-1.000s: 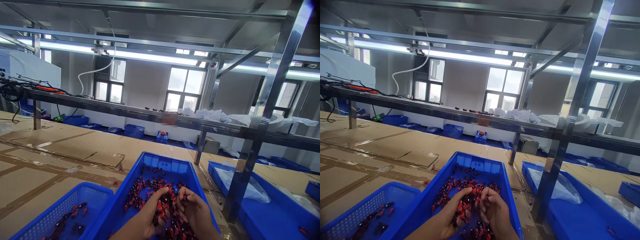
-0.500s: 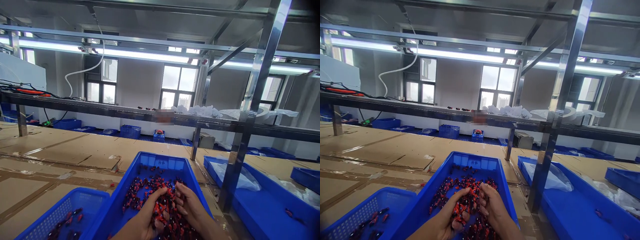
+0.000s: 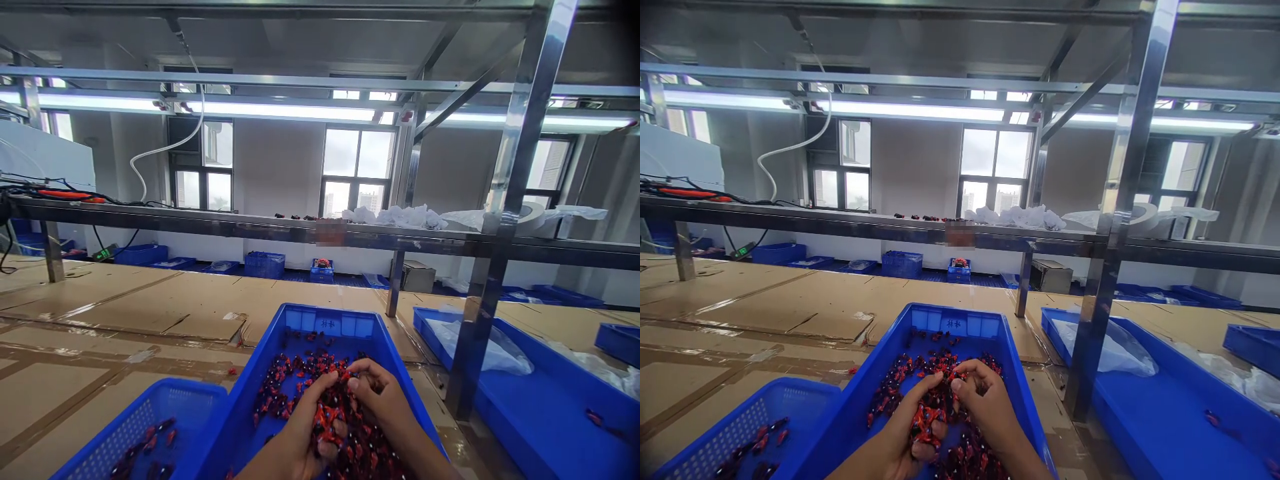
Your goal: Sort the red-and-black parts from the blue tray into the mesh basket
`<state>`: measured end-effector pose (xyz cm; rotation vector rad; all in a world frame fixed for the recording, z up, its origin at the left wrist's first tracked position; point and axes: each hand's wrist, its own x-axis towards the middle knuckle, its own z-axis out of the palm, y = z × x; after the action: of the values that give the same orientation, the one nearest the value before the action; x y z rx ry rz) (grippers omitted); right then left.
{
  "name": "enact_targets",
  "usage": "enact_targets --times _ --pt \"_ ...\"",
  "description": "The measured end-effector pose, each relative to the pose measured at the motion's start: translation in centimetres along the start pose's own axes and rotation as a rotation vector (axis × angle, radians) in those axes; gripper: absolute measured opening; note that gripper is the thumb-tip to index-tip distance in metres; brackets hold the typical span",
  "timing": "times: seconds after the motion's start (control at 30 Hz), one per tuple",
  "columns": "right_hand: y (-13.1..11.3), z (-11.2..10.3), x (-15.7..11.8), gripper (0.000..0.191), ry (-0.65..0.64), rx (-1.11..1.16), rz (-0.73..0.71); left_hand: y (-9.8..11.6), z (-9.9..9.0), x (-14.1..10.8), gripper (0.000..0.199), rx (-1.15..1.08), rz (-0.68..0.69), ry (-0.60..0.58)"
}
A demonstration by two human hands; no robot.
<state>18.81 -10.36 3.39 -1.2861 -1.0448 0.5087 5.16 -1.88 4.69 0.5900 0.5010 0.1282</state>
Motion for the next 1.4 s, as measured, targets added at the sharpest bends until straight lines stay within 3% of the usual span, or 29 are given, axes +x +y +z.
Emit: enact_targets --times 0.1,0.27,0.47,0.6,0.8,0.9,1.0,1.07,1.17,1.3,1.4 --pt "-0.6 -0.1 -0.3 0.027 0.095 -0.170 -0.075 -0.1 -0.2 0.2 0.039 -0.002 0.002 0.019" --pt "-1.8 -0.5 -0.9 0.024 0.178 -0.653 -0.234 -0.5 -0.2 0.3 0.040 0.055 0.044 0.033" --pt "-2.3 -0.2 -1.4 0.021 0.169 -0.857 -0.438 -0.7 -0.3 0.4 0.040 0.126 0.054 0.065" --pt "-2.3 0.0 -1.5 0.017 0.174 -0.654 -0.424 -0.7 -0.1 0.4 0.041 0.191 0.079 0.083" --pt "-1.7 -0.4 -0.7 0.037 0.010 0.344 0.096 -1.0 0.5 0.3 0.037 0.371 0.250 0.082" --pt "-1.1 -0.7 -0.3 0.028 -0.050 0.592 0.271 -1.2 0.3 0.5 0.036 0.418 0.270 0.091" --pt "-0.8 -0.8 -0.1 0.026 -0.050 0.441 0.298 -1.1 0.0 0.6 0.033 0.496 0.289 0.094" --pt "-1.1 -0.8 -0.2 0.027 -0.082 0.177 0.191 -1.0 0.1 0.5 0.033 0.565 0.286 0.063" --pt "-1.9 -1.0 -0.5 0.028 -0.242 -0.077 0.023 -0.8 0.6 0.1 0.037 0.599 0.304 -0.051" --pt "-2.0 -1.5 -0.7 0.040 -0.452 0.024 0.179 -0.6 1.0 -0.3 0.039 0.643 0.232 -0.129" --pt "-1.5 -1.7 -0.6 0.041 -0.413 0.057 0.188 -0.5 1.0 -0.5 0.038 0.654 0.168 -0.139"
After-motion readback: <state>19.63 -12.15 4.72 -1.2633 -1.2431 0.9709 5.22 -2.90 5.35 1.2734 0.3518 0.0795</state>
